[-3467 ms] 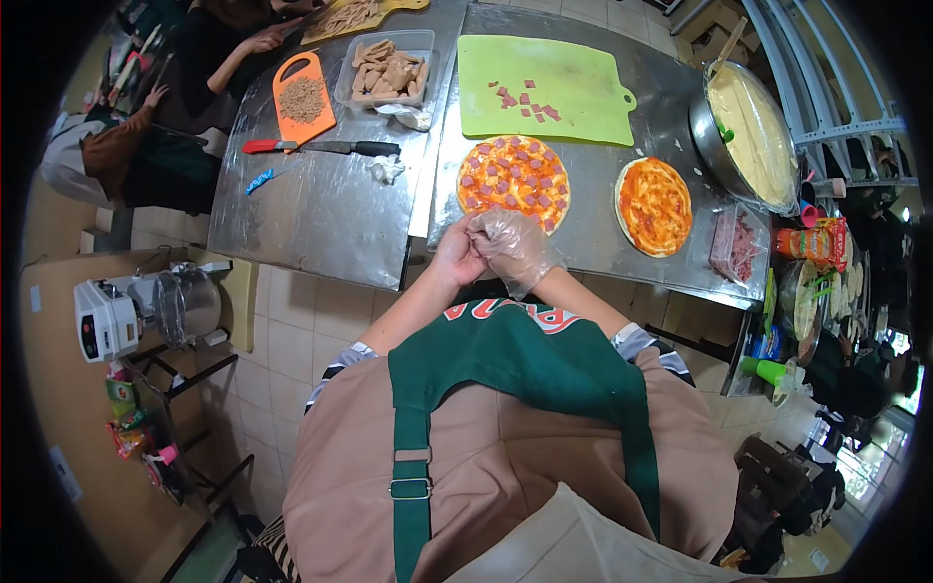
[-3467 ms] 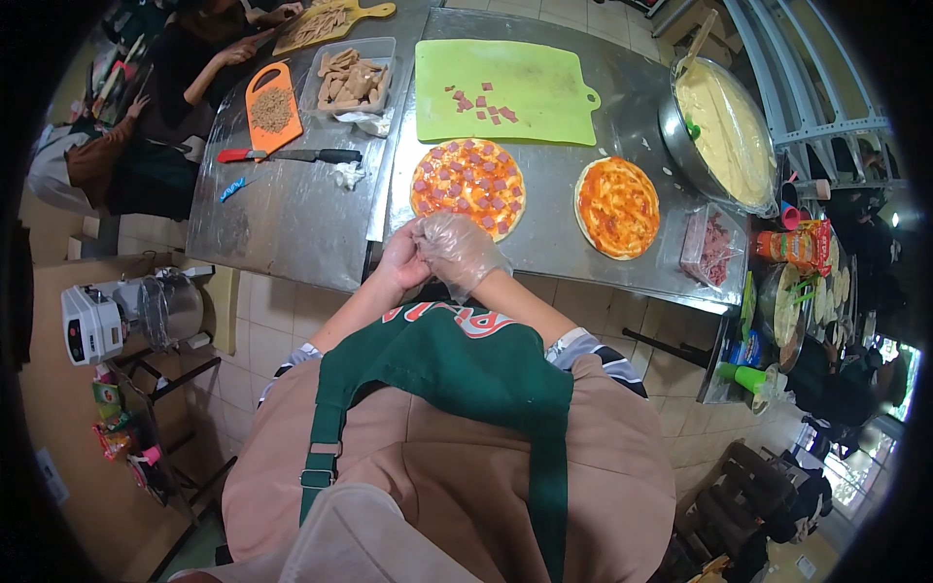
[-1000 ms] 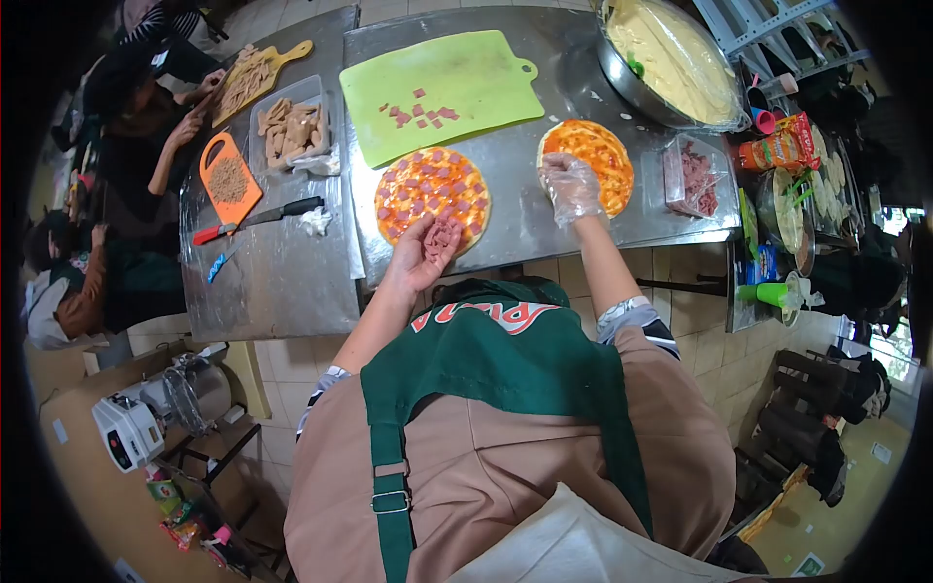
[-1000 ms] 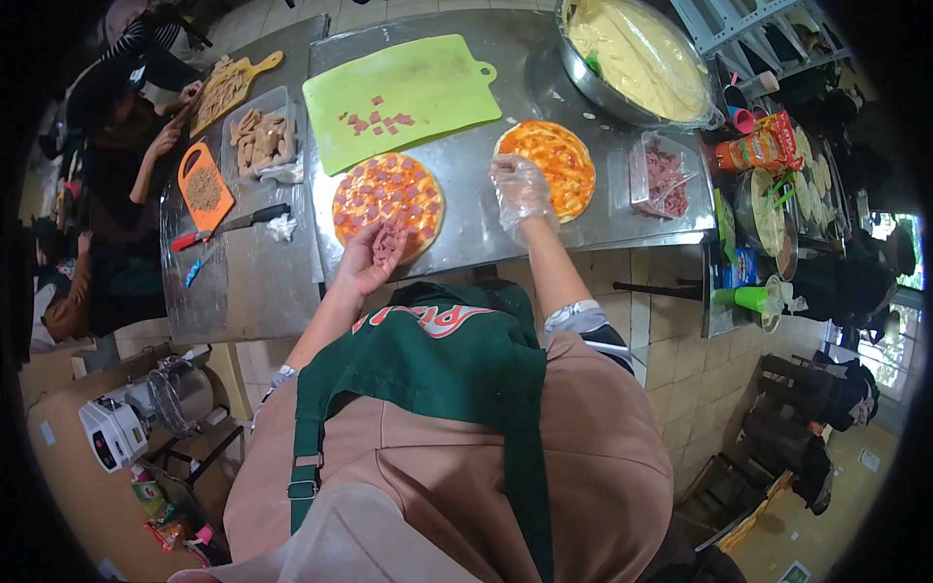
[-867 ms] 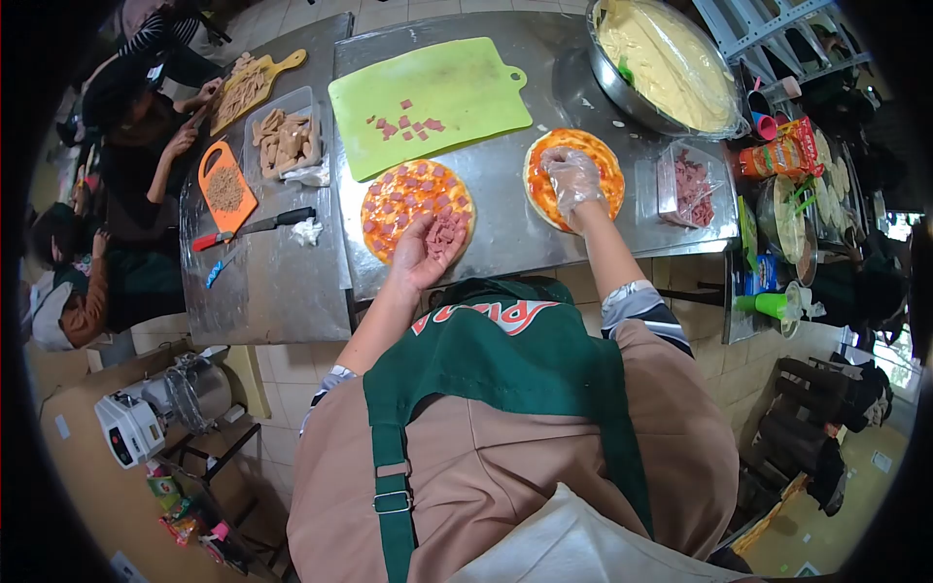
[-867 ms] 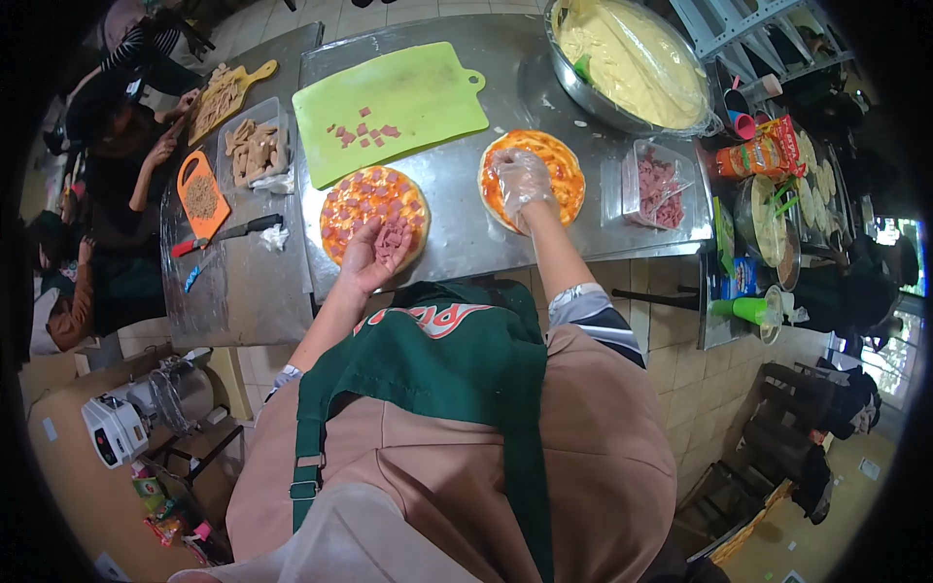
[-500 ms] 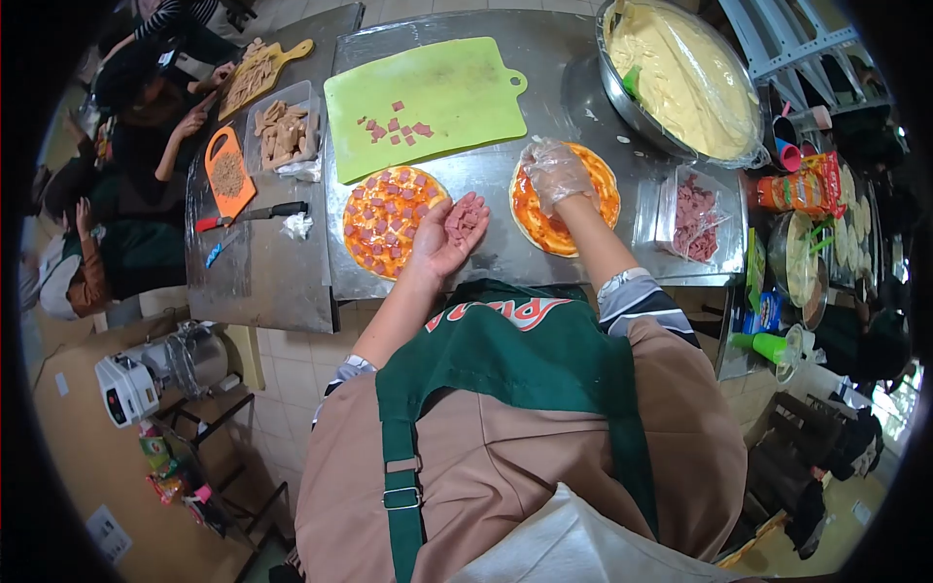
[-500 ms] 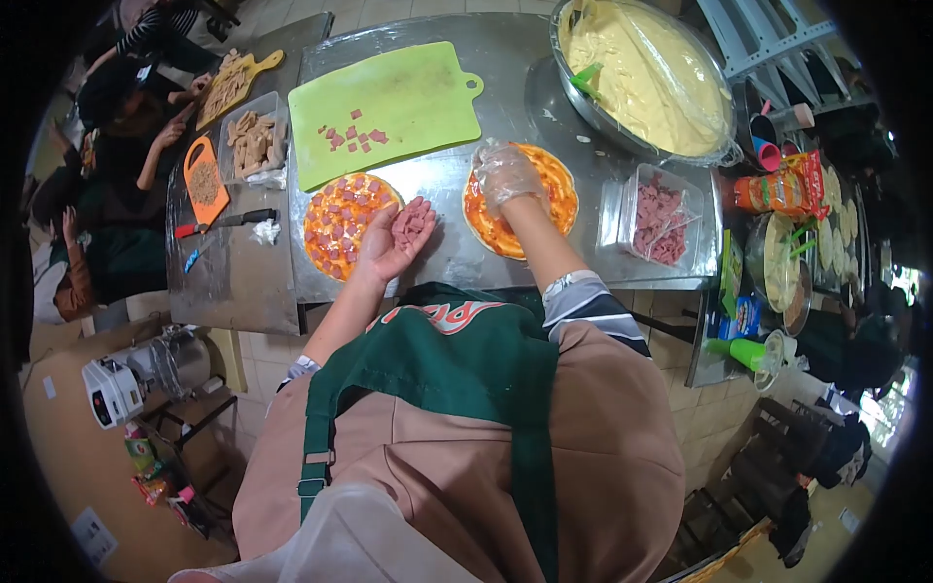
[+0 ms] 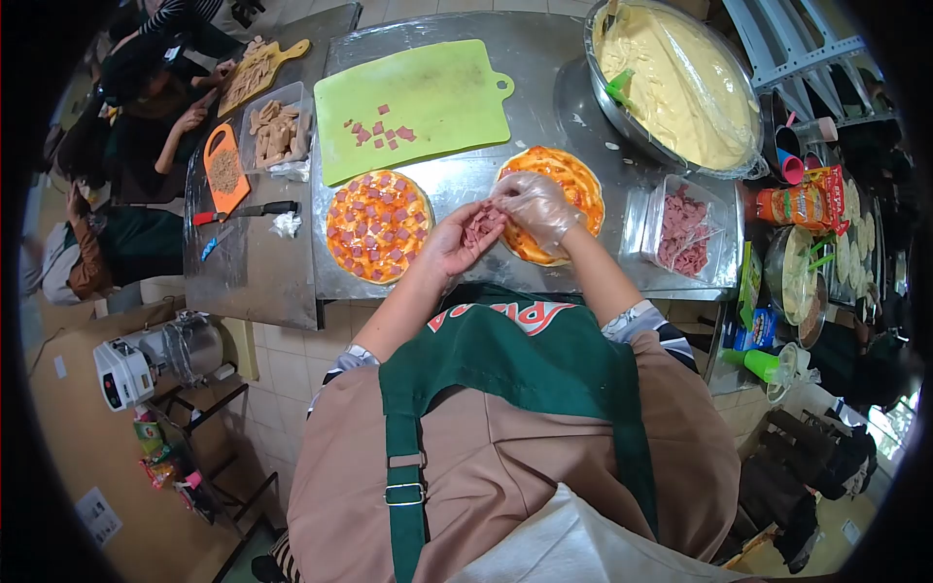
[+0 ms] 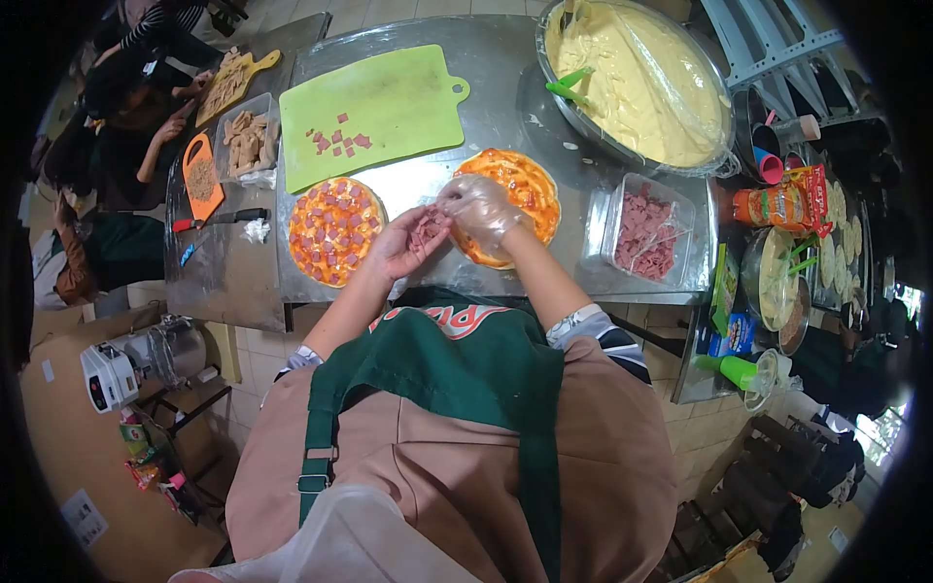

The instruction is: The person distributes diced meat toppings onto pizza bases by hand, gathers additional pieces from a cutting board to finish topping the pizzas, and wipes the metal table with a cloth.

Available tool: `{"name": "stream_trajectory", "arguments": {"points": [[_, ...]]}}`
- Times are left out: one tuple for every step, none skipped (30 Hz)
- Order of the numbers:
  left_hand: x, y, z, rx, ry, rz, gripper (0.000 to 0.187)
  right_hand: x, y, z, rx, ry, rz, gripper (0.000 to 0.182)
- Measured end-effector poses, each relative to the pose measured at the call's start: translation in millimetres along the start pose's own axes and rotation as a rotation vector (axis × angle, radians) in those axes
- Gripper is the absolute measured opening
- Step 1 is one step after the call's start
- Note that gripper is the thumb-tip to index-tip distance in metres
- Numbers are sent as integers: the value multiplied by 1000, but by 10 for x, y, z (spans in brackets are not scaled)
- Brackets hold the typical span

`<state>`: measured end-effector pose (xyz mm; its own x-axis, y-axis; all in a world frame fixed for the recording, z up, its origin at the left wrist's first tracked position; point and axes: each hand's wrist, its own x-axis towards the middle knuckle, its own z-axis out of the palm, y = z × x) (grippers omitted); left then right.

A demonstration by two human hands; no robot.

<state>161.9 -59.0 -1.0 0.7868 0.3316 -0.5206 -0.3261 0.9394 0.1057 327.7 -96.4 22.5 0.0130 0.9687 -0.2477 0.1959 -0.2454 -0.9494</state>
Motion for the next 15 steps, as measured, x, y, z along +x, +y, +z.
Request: {"name": "stream_trajectory", "arguments": {"points": [[6, -19, -8, -1, 1, 1, 23, 5, 34, -43, 0, -1, 0, 11], [12, -35, -24, -26, -1, 1, 22, 15, 64, -88, 105, 54, 50, 11], [9, -44, -34, -50, -1, 1, 21, 11, 54, -128, 209, 109, 101, 10], [4, -50, -45, -52, 1, 1, 21, -5, 33, -183, 152, 166, 135, 9], [5, -50, -52, -54, 13, -1, 22, 2, 12, -232, 152, 165, 135, 9], [6, -47, -53, -58, 25, -2, 23, 27, -5, -283, 132, 200, 195, 9], [-2, -44, -60, -60, 25, 0, 23, 58, -7, -328, 111, 233, 255, 10], [-7, -33, -62, -76, 45, 15, 23, 118, 70, -368, 129, 255, 262, 10], [-13, -19, -63, -93, 64, 29, 23, 206, 159, -418, 126, 253, 259, 10], [-36, -8, -53, -95, 64, 32, 23, 286, 217, -457, -46, 280, 234, 11], [-63, 10, -44, -93, 104, 60, 22, 339, 283, -481, -218, 306, 207, 12], [-90, 23, -42, -91, 144, 86, 21, 343, 184, -489, -295, 281, 227, 14], [-112, 31, -61, -93, 144, 88, 21, 367, 179, -480, -297, 279, 227, 14], [-136, 38, -85, -110, 153, 111, 21, 403, 175, -477, -414, 235, 225, 16], [-156, 44, -106, -127, 161, 134, 21, 422, 130, -461, -531, 190, 222, 18]]}}
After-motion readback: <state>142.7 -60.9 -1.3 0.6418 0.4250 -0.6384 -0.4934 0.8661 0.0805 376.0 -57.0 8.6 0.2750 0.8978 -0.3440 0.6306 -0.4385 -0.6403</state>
